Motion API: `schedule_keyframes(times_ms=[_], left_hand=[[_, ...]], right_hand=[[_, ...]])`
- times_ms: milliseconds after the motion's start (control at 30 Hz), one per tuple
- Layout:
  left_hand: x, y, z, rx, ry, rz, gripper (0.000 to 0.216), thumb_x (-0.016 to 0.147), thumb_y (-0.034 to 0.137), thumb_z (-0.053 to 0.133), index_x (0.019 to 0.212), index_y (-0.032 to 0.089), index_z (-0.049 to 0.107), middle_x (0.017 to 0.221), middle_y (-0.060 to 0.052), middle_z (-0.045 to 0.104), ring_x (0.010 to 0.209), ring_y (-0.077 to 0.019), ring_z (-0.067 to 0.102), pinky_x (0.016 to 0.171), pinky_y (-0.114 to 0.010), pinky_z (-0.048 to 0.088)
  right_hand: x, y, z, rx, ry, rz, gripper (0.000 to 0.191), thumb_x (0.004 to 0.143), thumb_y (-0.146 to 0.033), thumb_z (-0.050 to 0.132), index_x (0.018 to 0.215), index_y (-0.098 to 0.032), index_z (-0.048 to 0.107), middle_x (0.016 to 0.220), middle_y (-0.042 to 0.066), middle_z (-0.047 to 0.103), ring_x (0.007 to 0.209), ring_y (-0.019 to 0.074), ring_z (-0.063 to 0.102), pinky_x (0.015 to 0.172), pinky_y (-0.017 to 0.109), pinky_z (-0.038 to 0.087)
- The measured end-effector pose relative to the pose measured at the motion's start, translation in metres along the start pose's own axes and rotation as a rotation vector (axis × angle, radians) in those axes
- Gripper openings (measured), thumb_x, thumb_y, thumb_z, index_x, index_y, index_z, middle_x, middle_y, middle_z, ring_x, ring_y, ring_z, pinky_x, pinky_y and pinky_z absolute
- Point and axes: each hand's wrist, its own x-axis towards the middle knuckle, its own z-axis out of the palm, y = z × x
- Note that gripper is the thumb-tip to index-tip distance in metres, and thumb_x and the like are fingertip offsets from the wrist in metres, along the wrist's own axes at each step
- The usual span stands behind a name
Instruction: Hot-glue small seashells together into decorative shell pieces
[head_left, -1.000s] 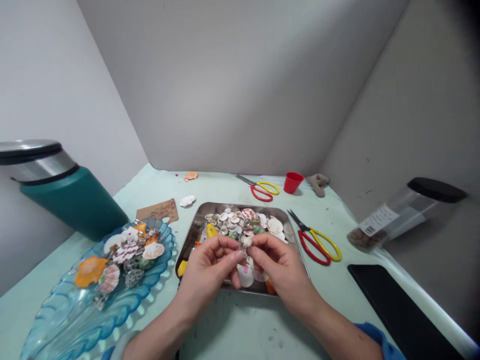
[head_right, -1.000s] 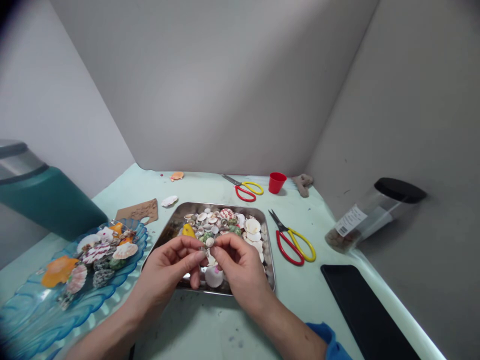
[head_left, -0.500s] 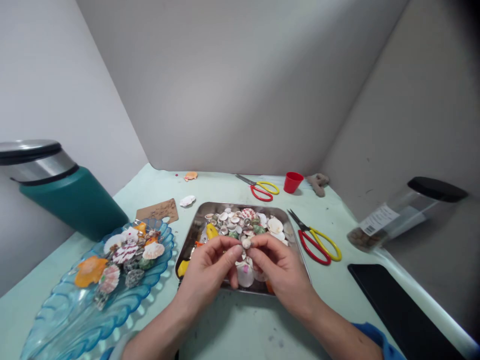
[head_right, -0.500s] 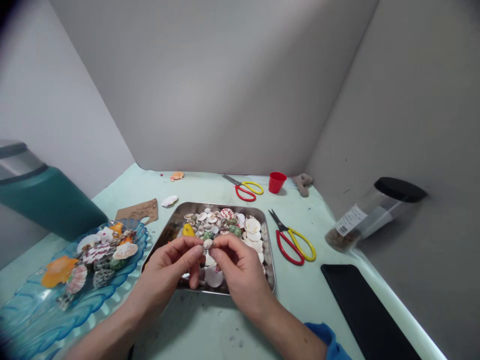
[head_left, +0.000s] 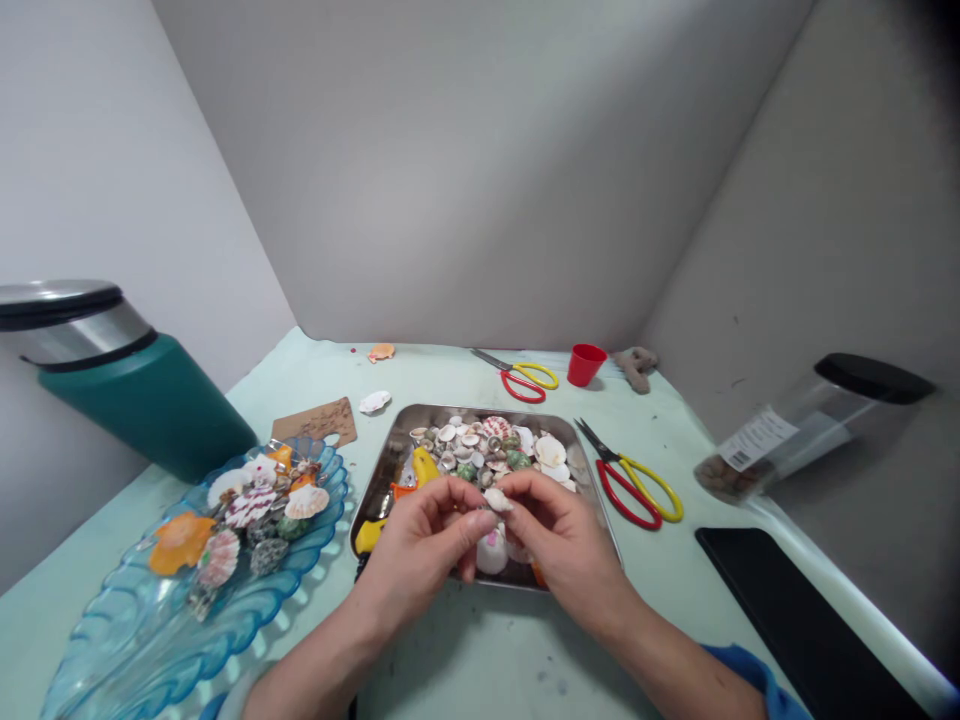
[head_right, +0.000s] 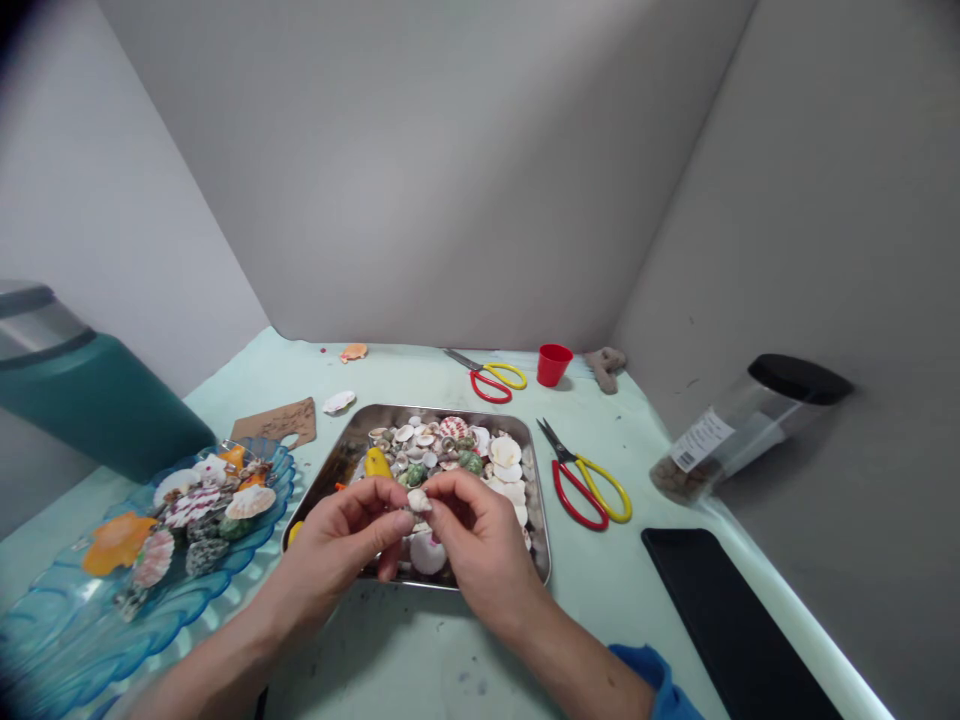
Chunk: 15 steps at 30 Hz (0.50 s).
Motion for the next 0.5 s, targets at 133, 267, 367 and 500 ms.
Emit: schedule_keyframes(times_ms=[133,267,367,500], left_hand=[[-0.0008,-0.0013,0.0006,0.007,-0.002,0.006,0.029,0.068,0.038,0.070,0.073,0.015,0.054,0.051,0.005,0.055,0.039,-0.0055,0.045,0.042,-0.018,0.034],[0.0008,-0.0037,0.0002,0.006,0.000,0.024,0.028,0.070,0.039,0.069,0.074,0.015,0.053,0.048,0.006,0.052,0.039,-0.0053,0.043,0.042,-0.017,0.033],[0.0014,-0.0045,-0.0003,0.000,0.007,0.033,0.027,0.072,0.038,0.067,0.076,0.016,0.052,0.047,0.008,0.050,0.039,-0.0053,0.043,0.043,-0.017,0.033],[0.0005,-0.0047,-0.0004,0.009,0.013,0.044,0.026,0.074,0.038,0.066,0.078,0.017,0.051,0.048,0.008,0.050,0.040,-0.0057,0.044,0.044,-0.018,0.034]], right_hand=[[0.0006,-0.0014,0.0005,0.007,-0.010,0.026,0.011,0.085,-0.028,0.057,0.080,-0.018,0.061,0.067,-0.003,0.052,0.059,0.0105,0.045,0.054,0.021,0.036],[0.0001,-0.0016,0.0003,0.011,-0.021,0.035,0.014,0.085,-0.031,0.056,0.082,-0.018,0.062,0.070,-0.002,0.054,0.062,0.0114,0.047,0.056,0.021,0.038],[-0.0009,-0.0018,0.0004,0.027,-0.027,0.050,0.015,0.085,-0.033,0.055,0.086,-0.019,0.062,0.073,-0.001,0.055,0.063,0.0118,0.047,0.057,0.022,0.039],[-0.0006,-0.0015,0.0019,0.056,-0.021,0.063,0.015,0.085,-0.033,0.056,0.086,-0.019,0.062,0.068,-0.003,0.053,0.059,0.0106,0.045,0.053,0.021,0.037]])
